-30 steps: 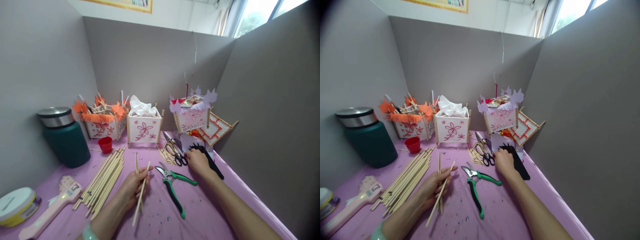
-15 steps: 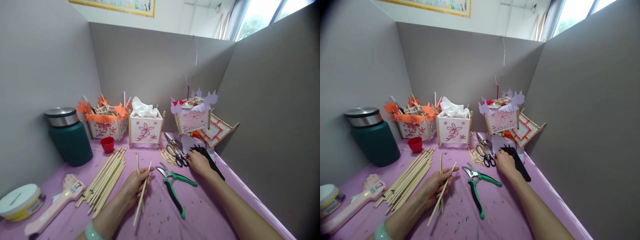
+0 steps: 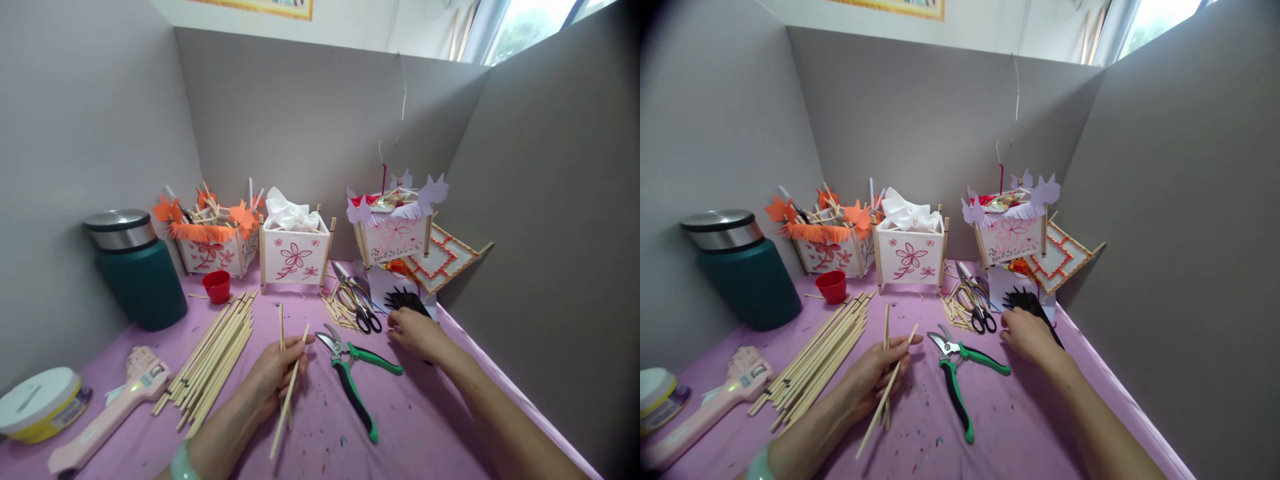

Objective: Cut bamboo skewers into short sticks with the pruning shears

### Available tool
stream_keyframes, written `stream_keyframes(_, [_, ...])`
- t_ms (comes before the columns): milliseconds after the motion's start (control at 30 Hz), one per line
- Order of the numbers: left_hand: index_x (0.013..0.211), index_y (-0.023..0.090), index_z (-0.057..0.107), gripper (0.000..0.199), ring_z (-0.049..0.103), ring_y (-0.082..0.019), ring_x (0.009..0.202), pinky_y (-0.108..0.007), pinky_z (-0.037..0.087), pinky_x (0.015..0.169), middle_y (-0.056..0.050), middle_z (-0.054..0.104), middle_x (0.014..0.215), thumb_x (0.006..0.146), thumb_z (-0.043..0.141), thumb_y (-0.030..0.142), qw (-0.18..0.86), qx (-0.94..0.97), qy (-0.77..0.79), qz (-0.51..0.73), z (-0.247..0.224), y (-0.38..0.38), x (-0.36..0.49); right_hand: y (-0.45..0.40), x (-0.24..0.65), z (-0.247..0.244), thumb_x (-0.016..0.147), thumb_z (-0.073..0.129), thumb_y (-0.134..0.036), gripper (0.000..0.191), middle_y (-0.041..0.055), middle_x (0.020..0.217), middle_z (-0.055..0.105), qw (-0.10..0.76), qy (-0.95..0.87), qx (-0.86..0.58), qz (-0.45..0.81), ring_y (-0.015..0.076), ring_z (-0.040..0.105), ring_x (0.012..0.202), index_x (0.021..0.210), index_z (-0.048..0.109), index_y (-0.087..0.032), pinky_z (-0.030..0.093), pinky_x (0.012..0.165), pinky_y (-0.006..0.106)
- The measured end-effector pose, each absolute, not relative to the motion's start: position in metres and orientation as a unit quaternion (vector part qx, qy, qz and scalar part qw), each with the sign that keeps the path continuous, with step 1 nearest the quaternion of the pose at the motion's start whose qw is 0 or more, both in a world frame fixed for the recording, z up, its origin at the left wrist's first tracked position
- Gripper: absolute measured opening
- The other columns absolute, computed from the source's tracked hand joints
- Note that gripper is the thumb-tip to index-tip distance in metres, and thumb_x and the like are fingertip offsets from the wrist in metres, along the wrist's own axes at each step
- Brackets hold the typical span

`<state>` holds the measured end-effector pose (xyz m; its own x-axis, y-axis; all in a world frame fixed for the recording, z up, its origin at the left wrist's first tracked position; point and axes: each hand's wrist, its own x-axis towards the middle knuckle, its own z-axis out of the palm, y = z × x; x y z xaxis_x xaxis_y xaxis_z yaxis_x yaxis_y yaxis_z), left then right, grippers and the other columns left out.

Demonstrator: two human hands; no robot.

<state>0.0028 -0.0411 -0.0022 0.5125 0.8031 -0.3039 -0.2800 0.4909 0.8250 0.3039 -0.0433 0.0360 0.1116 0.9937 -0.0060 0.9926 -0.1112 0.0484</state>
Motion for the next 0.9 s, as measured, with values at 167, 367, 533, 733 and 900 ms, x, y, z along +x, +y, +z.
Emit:
stream_keyframes(167, [0.115, 0.009, 0.059, 0.043, 0.016, -0.001, 0.032, -0.02, 0.005, 0.035, 0.007, 0.051, 0.049, 0.08, 0.067, 0.032, 0.786, 0.369, 0.36, 0.342, -0.002, -0.04, 0.002, 0.013, 0.265, 0.049, 0.095, 0.054, -0.034, 0.024, 0.0074, 0.11, 0.066, -0.019, 0.712, 0.702, 0.024, 0.0208, 0.063, 0.098, 0.107, 0.065, -0.016, 0.049, 0.085, 0.038])
stream_keyframes(367, [0.114, 0.009, 0.059, 0.043, 0.015, -0.001, 0.033, -0.021, 0.006, 0.035, 0.007, 0.051, 0.05, 0.08, 0.068, 0.034, 0.797, 0.366, 0.338, 0.343, -0.006, -0.037, 0.001, 0.078, 0.216, 0.027, 0.094, 0.058, -0.035, 0.032, 0.0088, 0.123, 0.06, -0.024, 0.721, 0.691, 0.045, 0.0225, 0.061, 0.104, 0.121, 0.058, -0.018, 0.053, 0.088, 0.044])
stream_keyframes(533, [0.115, 0.009, 0.059, 0.045, 0.016, -0.001, 0.033, -0.02, 0.006, 0.034, 0.008, 0.051, 0.051, 0.08, 0.068, 0.035, 0.801, 0.362, 0.338, 0.336, -0.008, -0.035, 0.0, 0.083, 0.213, 0.016, 0.095, 0.058, -0.035, 0.031, 0.0088, 0.123, 0.06, -0.036, 0.722, 0.689, 0.057, 0.0221, 0.061, 0.104, 0.121, 0.059, -0.018, 0.053, 0.088, 0.044])
stream_keyframes(733, [0.115, 0.009, 0.058, 0.045, 0.016, -0.001, 0.033, -0.02, 0.007, 0.034, 0.007, 0.051, 0.05, 0.078, 0.07, 0.033, 0.797, 0.374, 0.337, 0.332, -0.004, -0.037, -0.003, 0.063, 0.253, 0.037, 0.095, 0.058, -0.035, 0.03, 0.0081, 0.12, 0.061, -0.048, 0.727, 0.684, 0.039, 0.0214, 0.062, 0.102, 0.119, 0.059, -0.017, 0.053, 0.087, 0.043])
stream_keyframes(900, [0.115, 0.009, 0.058, 0.044, 0.018, -0.001, 0.034, -0.019, 0.006, 0.035, 0.006, 0.052, 0.051, 0.077, 0.069, 0.03, 0.789, 0.377, 0.354, 0.333, 0.0, -0.038, -0.002, 0.026, 0.296, 0.051, 0.095, 0.058, -0.034, 0.026, 0.0067, 0.113, 0.064, -0.039, 0.718, 0.694, 0.025, 0.0195, 0.064, 0.096, 0.113, 0.062, -0.016, 0.054, 0.084, 0.04])
